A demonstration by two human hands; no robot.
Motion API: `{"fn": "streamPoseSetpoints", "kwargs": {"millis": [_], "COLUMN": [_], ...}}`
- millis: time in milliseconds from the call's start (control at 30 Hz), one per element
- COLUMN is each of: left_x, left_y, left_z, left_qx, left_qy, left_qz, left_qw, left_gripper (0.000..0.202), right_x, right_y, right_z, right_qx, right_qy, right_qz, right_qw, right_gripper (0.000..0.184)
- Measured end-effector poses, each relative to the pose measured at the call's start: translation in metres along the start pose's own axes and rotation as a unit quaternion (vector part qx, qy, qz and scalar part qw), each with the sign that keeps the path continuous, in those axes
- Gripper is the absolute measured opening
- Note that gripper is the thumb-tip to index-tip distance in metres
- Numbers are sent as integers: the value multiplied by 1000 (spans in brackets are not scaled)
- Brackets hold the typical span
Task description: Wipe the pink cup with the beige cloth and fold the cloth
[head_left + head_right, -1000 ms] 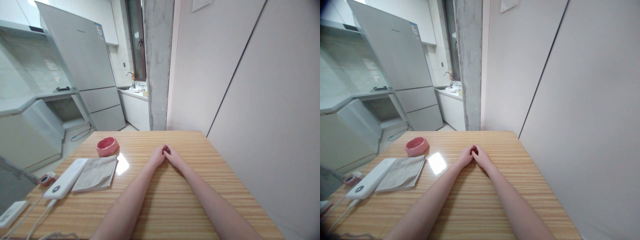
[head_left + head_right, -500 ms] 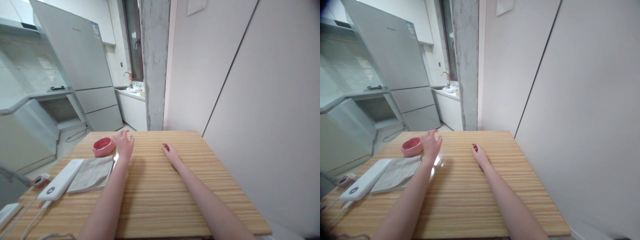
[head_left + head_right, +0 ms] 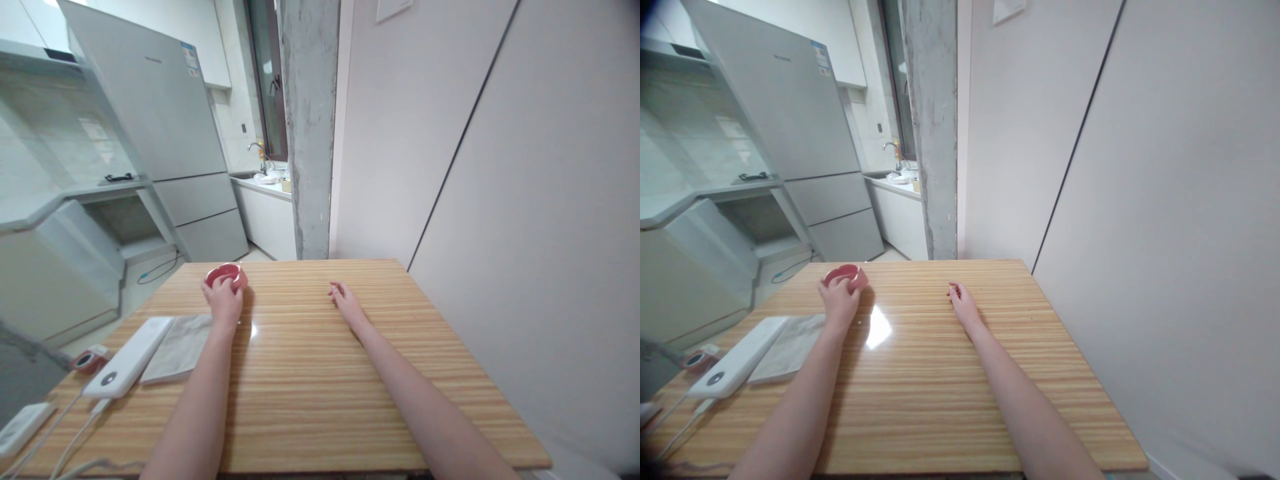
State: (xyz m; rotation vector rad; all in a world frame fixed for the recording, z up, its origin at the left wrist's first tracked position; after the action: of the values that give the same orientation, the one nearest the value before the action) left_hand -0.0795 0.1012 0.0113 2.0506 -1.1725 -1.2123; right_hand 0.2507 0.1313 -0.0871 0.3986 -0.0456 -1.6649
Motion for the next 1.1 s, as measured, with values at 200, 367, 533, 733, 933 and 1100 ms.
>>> {"fn": "streamPoseSetpoints", "kwargs": {"millis": [200,367,533,733,933,1100], "left_x": [37,78,80,74,74,39], "left_y": [-49,-83,-92,-100,-90,-23], "left_z": [-111,-159,-154,-146,-154,-86], "left_qx": [163,244,267,268,257,128], "left_qy": [-197,-262,-277,-284,-292,-127], "left_qz": [51,107,104,126,178,113], "left_qw": [966,928,917,912,904,977], "left_gripper": [13,13,13,9,28,37], "right_x": [-2,0,0,3,4,5], "right_y": [7,8,1,-1,1,2], "right_z": [-4,5,14,14,15,16], "right_qx": [4,-21,-13,40,82,75], "right_qy": [-6,27,67,80,87,72], "right_qz": [-40,-49,-13,-8,-18,-14], "right_qw": [999,998,998,996,993,994], "right_gripper": [39,39,39,43,36,35]}}
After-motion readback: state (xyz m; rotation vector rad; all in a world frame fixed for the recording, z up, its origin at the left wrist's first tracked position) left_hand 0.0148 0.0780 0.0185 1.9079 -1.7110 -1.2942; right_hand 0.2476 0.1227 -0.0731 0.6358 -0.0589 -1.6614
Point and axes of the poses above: each hand's wrist, its own x-axis away from the middle knuckle, its own y-axis out of the back of the hand, z = x × y, the point moved 8 cm from there along -x, towards the middle knuckle, and after that the axes turned 10 degrees about x, right-handed, at the moved point
